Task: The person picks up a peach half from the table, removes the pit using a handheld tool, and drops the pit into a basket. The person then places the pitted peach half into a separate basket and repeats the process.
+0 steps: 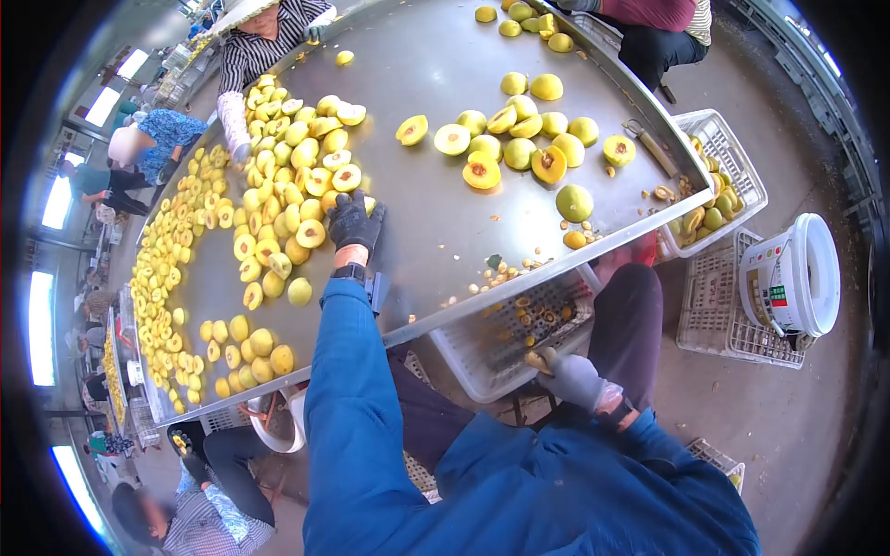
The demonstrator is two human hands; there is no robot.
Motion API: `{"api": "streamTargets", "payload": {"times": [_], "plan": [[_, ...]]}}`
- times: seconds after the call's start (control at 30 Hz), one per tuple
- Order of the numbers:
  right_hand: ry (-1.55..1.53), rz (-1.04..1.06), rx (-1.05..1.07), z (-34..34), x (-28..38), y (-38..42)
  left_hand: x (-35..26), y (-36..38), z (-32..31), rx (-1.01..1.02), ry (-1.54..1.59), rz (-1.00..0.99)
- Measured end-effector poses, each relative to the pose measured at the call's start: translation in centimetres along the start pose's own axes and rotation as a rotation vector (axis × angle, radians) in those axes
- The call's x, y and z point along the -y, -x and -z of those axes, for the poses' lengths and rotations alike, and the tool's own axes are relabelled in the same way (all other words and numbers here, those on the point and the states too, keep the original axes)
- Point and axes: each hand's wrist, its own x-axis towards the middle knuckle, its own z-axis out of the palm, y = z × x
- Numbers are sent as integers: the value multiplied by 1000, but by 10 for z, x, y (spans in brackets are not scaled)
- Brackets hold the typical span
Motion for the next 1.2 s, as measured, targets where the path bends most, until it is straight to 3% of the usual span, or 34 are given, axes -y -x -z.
{"api": "streamTargets", "payload": {"times": [0.13, 0.23, 0.27, 0.3, 0.37, 0.47, 0.6, 0.7, 0.9, 1.0, 1.1, 1.2], "plan": [[-7, 10, -9, 11, 8, -5, 6, 20, -21, -67, 35, -138], [-171, 153, -60, 18, 14, -16, 13, 60, 11, 133, 901, -3], [-223, 189, -99, 32, 30, -20, 7, 88, 29, 167, 1359, 56], [-255, 198, -109, 37, 39, -25, 20, 98, 10, -233, 826, -535], [-294, 256, -196, 46, 62, -35, -14, 150, 55, -236, 881, -512], [-346, 327, -239, 70, 100, -37, -65, 207, 92, 47, 1480, -117], [-238, 388, -259, 76, 125, -28, -95, 241, 102, 43, 1868, 148], [-69, 425, -302, 73, 131, -20, -112, 257, 118, 2, 1804, 142], [-108, 421, -412, 54, 124, -12, -120, 270, 126, -19, 1797, 50], [-100, 298, -278, 66, 135, 0, -126, 274, 128, -65, 1712, 193], [-406, 429, -250, 69, 134, 2, -125, 273, 129, -202, 1411, 45], [-764, 426, -138, 69, 134, 2, -120, 267, 128, -174, 1367, -94]]}}
